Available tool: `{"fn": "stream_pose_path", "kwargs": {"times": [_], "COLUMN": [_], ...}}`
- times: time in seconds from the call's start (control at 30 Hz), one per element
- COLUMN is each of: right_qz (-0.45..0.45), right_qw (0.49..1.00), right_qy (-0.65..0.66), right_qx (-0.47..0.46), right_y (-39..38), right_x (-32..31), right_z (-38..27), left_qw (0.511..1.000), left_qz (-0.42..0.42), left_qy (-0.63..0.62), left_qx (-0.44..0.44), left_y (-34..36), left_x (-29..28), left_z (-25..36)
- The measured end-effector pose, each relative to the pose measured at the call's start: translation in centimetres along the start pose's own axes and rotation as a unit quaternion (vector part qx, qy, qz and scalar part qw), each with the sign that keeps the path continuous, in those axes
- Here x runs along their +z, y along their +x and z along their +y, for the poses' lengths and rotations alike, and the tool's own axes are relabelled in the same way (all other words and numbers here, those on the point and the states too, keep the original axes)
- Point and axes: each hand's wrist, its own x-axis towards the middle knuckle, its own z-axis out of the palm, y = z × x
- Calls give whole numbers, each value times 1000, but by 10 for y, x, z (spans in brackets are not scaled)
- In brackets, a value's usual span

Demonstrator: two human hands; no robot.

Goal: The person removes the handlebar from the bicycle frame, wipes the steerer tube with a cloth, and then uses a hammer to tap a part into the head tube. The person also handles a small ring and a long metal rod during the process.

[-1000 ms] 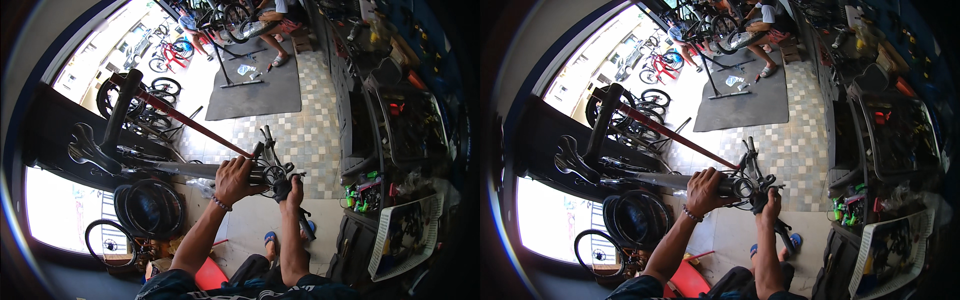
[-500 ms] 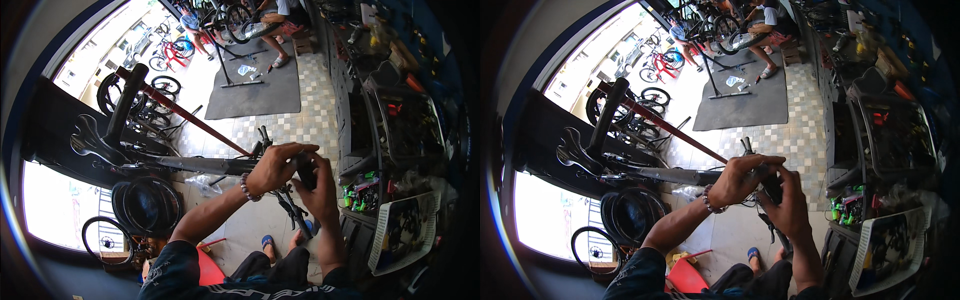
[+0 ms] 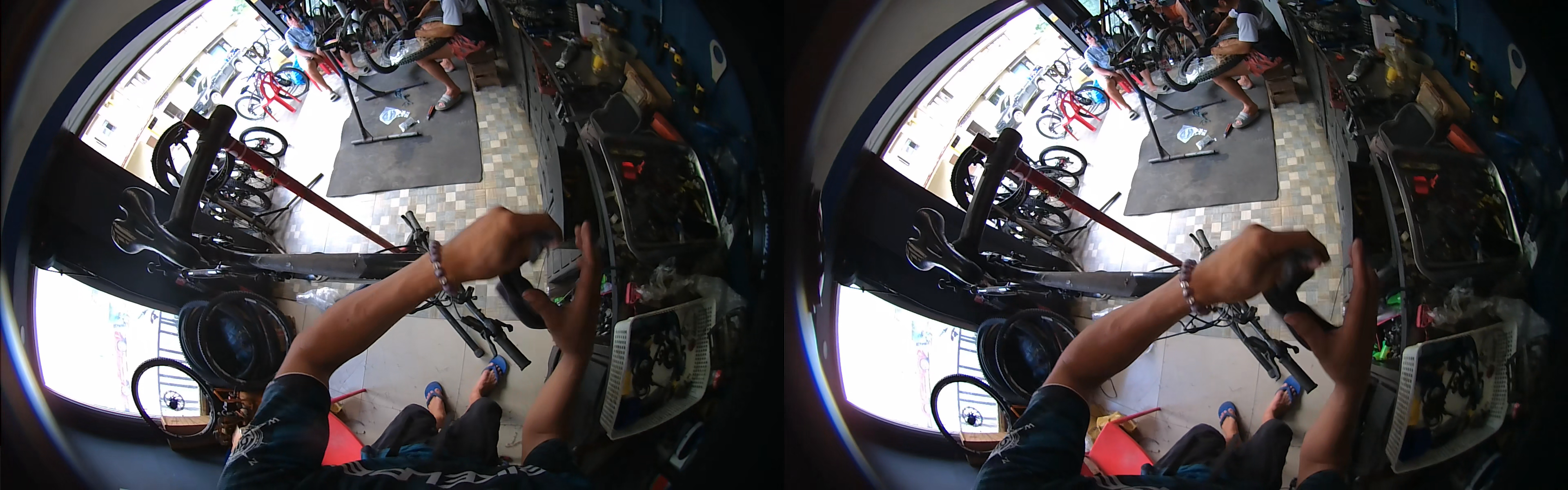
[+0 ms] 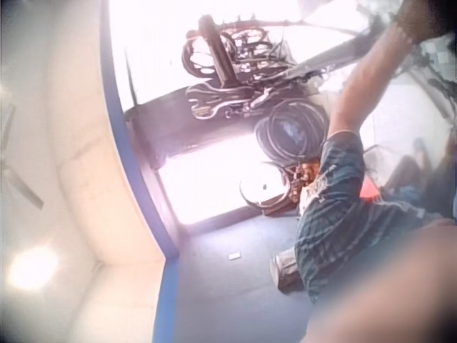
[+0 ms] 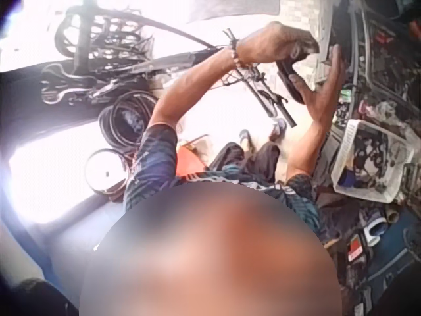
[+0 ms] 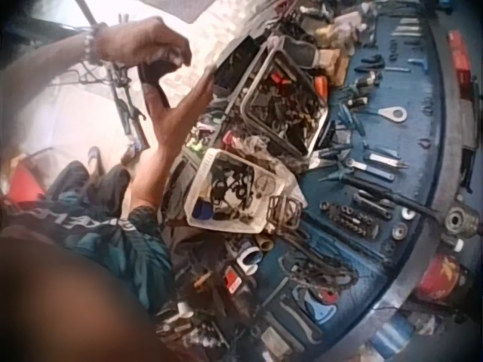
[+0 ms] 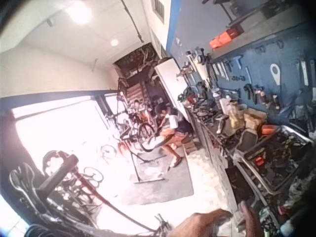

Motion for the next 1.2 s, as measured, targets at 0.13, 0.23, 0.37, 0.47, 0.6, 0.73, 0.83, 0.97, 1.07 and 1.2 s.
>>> {"fn": "stream_pose_path", "kwargs": {"times": [0.13,0.23,0.37,0.47,0.6,0.73,0.83,0.97,1.07,1.2], "right_qz": [-75,-79,-283,-195,-100,-182,-164,-148,-106,-165], "right_qw": [926,933,934,949,875,939,975,978,987,977], "right_qy": [352,318,197,236,428,272,150,143,119,130], "right_qx": [113,149,91,71,202,110,-14,31,-3,36], "right_y": [7,-1,-18,-41,-88,-116,-122,-116,-106,-88], "right_x": [10,4,-6,7,44,124,182,223,230,242], "right_z": [17,28,35,43,68,84,80,75,69,54], "left_qw": [994,989,985,957,933,874,861,853,855,855], "left_qz": [-73,-43,-18,-33,-72,-180,-208,-121,-99,-86], "left_qy": [79,138,172,266,291,288,361,410,423,426], "left_qx": [-31,10,-2,-110,-201,-348,-292,-301,-283,-283], "left_y": [-9,-9,-2,-9,-62,-122,-158,-172,-176,-178], "left_x": [6,-12,-48,-57,-75,-91,-83,-68,-61,-60], "left_z": [20,21,3,-8,-4,1,-3,-25,-30,-30]}}
